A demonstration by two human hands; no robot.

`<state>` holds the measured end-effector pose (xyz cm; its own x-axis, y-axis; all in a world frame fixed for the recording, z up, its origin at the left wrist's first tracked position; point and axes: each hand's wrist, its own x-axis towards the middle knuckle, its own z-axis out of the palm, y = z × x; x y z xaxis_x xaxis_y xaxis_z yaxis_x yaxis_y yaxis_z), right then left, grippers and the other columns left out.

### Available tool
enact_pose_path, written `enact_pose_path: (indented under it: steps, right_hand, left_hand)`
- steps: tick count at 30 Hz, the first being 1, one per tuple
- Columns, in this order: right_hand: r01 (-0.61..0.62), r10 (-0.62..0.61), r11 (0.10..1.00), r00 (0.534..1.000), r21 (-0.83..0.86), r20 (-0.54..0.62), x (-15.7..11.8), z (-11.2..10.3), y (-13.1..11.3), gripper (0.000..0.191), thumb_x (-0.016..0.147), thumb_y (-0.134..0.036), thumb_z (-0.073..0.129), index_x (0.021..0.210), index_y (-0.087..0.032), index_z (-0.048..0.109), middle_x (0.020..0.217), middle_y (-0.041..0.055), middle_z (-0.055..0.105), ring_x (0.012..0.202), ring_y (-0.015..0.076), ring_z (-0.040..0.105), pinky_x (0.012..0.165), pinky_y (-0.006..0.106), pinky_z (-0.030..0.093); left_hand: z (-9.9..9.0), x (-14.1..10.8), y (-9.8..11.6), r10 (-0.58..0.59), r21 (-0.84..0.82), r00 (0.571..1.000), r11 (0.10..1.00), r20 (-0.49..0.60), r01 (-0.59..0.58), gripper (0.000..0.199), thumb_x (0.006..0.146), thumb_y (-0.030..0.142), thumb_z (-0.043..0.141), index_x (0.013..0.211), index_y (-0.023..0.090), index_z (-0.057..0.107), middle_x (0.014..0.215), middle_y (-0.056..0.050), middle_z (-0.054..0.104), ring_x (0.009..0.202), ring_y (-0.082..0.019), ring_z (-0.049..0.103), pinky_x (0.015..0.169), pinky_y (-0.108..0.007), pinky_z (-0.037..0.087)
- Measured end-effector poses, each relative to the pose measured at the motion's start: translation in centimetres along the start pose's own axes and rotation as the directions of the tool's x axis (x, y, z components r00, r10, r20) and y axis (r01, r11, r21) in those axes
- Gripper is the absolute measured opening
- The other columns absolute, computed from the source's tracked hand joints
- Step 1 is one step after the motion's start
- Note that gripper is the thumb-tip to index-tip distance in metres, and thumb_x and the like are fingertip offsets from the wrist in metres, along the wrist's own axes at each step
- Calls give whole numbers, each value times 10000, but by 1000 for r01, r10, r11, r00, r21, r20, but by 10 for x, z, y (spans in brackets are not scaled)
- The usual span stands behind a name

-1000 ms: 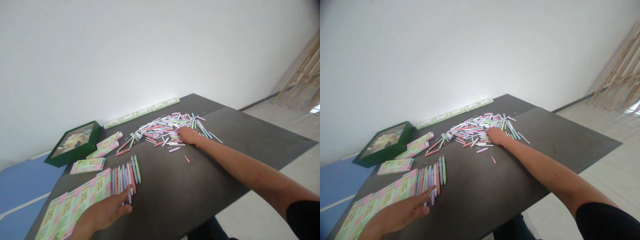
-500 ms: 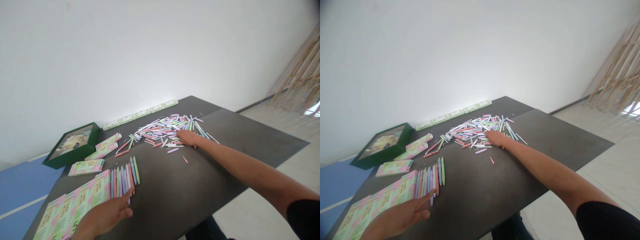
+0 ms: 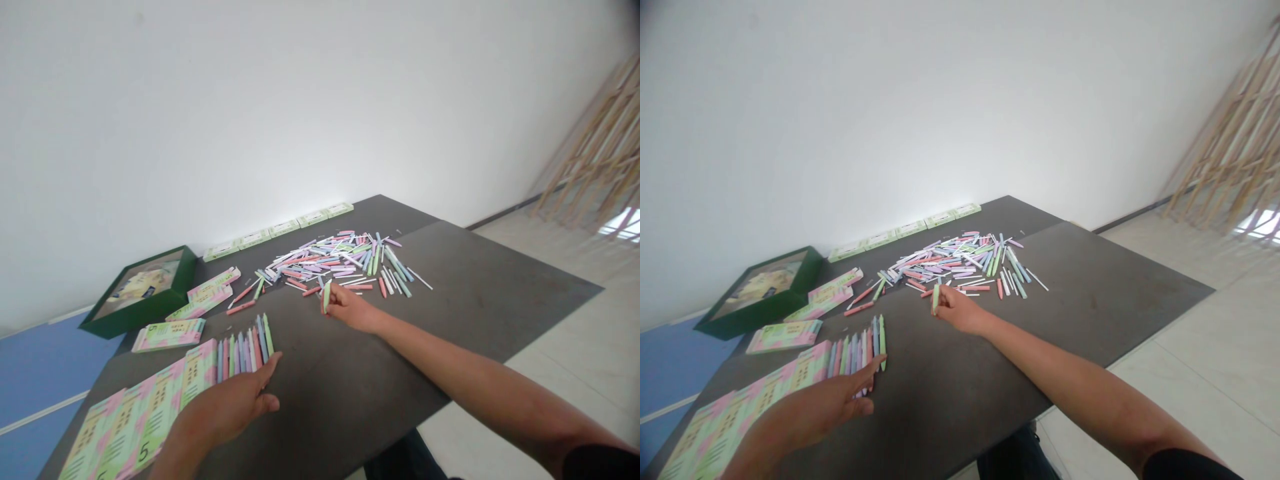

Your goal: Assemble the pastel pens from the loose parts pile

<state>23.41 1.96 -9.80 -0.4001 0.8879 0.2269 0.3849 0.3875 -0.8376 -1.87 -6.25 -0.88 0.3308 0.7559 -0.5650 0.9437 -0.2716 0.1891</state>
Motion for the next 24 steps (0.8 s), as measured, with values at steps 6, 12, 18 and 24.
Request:
enact_pose_path:
  steps: [6, 12, 18, 24]
  right_hand:
    - [-186, 114, 457, 982, 870, 150, 6, 35, -19, 187, 690, -198, 533, 863, -194, 461, 681, -24, 590, 521, 102, 540, 528, 232, 409]
    - [-335, 144, 330, 942, 882, 304, 6, 35, -16, 199, 762, -359, 470, 767, -164, 509, 617, 5, 592, 486, 107, 535, 507, 239, 417]
    - [-239, 116, 468, 971, 851, 209, -1, 43, -12, 48, 714, -197, 488, 745, -169, 510, 588, -35, 537, 447, 75, 472, 445, 192, 367]
    - [-40, -65, 769, 988, 638, 141, -7, 48, -11, 222, 709, -86, 435, 891, -213, 433, 609, -78, 468, 463, 74, 434, 455, 189, 350]
  left_hand:
    - [-30, 13, 37, 31, 45, 999, 999, -35, -29, 785, 834, 480, 422, 1434, 151, 38, 1238, -175, 532, 1076, -321, 522, 791, -354, 407]
    - [-34, 30, 45, 76, 25, 997, 997, -17, -75, 827, 827, 527, 424, 1433, 120, 36, 1415, -155, 289, 1214, -313, 389, 897, -343, 359]
    - [-36, 51, 43, 106, 64, 994, 992, 34, -108, 856, 836, 524, 407, 1424, 87, -35, 1437, -198, 196, 1202, -317, 404, 914, -358, 345]
    - [-35, 73, 34, 101, 75, 993, 992, 60, -105, 858, 835, 514, 394, 1418, 68, -50, 1339, -222, 402, 1129, -320, 479, 831, -327, 387]
